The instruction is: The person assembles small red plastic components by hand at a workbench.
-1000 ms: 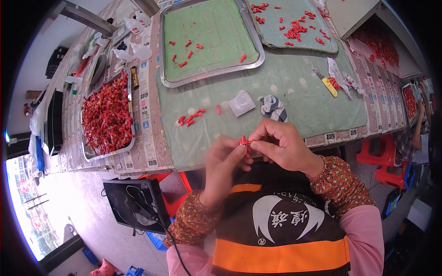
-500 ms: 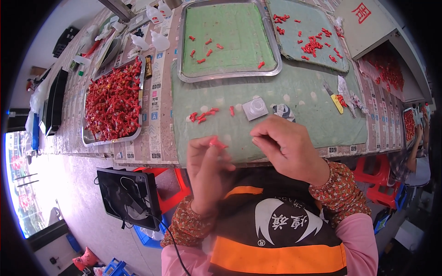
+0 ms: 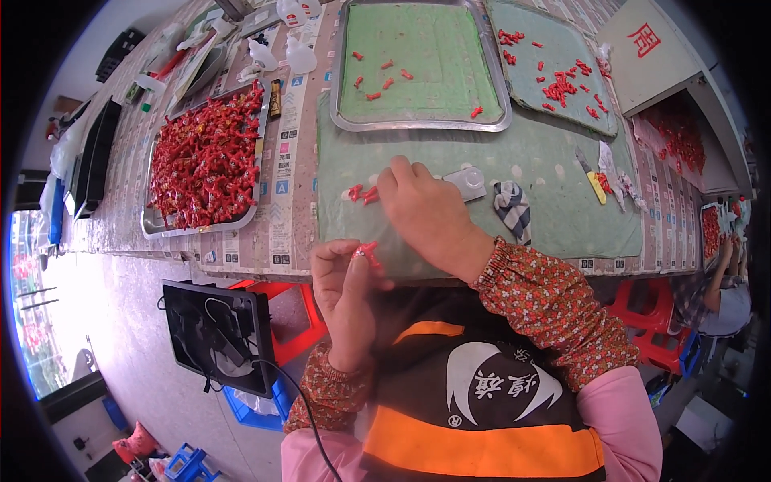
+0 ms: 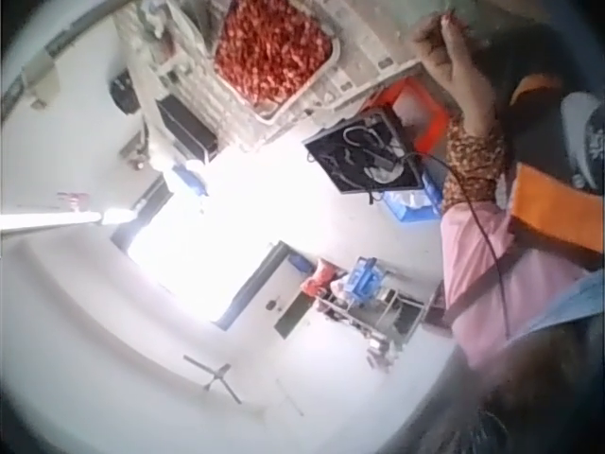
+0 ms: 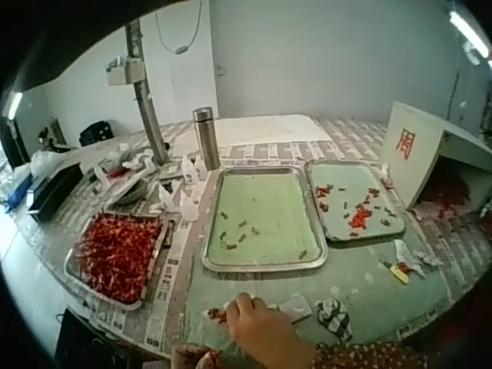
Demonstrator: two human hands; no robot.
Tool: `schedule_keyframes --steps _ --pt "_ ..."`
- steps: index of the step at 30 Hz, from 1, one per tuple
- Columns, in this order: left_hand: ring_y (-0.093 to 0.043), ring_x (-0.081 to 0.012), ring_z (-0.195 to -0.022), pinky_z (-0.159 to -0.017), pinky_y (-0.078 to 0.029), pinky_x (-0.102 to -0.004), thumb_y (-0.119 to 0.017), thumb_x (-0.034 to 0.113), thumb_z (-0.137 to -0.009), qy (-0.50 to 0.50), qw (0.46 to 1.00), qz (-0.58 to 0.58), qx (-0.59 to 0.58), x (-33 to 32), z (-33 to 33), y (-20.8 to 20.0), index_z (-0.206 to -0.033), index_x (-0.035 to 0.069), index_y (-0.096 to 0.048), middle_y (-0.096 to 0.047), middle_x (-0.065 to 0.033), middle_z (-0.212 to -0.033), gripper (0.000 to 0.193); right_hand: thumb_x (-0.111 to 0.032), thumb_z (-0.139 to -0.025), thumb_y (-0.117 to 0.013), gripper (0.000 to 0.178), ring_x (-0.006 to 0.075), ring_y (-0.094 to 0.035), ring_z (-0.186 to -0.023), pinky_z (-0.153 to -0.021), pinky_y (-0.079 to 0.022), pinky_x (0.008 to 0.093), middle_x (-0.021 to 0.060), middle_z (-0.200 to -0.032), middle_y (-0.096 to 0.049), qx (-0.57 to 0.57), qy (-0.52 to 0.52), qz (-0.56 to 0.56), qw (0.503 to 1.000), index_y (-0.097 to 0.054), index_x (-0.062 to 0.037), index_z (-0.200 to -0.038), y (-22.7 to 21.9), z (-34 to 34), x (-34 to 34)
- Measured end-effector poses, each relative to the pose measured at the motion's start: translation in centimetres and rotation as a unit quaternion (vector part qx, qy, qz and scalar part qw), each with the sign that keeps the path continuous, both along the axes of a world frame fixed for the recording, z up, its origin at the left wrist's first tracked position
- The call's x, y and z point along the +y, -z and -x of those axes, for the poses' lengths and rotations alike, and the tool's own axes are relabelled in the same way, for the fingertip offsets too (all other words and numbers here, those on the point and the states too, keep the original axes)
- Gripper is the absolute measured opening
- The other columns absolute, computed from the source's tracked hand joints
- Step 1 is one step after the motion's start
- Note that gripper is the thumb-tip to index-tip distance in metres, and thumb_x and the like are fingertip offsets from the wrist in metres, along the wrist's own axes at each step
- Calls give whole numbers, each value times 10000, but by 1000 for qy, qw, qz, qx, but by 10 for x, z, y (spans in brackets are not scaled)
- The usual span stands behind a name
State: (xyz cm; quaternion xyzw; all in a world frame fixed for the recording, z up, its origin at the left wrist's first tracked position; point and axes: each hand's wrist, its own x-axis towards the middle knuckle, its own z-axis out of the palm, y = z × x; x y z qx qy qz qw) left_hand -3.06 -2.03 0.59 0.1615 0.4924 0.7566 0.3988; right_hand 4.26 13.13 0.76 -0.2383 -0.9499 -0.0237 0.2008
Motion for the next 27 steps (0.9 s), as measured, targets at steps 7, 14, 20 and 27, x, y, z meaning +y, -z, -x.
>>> schedule_keyframes --steps 7,14,20,27 --pt "-586 -64 -797 -633 -539 -203 -558 59 -991 28 999 27 -13 -2 4 2 -1156 51 -502 -597 -40 -1001 174 -107 -789 -621 148 202 -623 -750 -526 -542 291 97 -881 -520 -29 29 41 998 -563 -27 -899 0 -1 -2" --pt "-575 -64 -822 -651 -523 -201 -573 41 -972 59 997 27 38 -2 3 5 -1153 40 -542 -595 -34 -1031 184 3 -835 -635 177 177 -634 -709 -572 -511 321 99 -888 -566 127 -30 252 959 -497 -19 -944 -25 -34 -11" --pt "-583 -59 -843 -654 -509 -198 -605 57 -958 162 975 100 112 4 -5 -3 -1127 50 -610 -582 -10 -1018 169 -19 -920 -605 112 38 -508 -719 -609 -419 211 -9 -898 -530 194 -61 637 744 -560 -26 -1021 -36 -72 -20" --pt "-593 -55 -815 -641 -503 -198 -616 78 -963 214 971 87 68 10 -12 -3 -1121 37 -609 -604 -7 -976 162 53 -870 -649 147 86 -542 -740 -631 -440 230 34 -922 -555 237 -100 521 814 -612 -25 -989 -26 -86 -26"
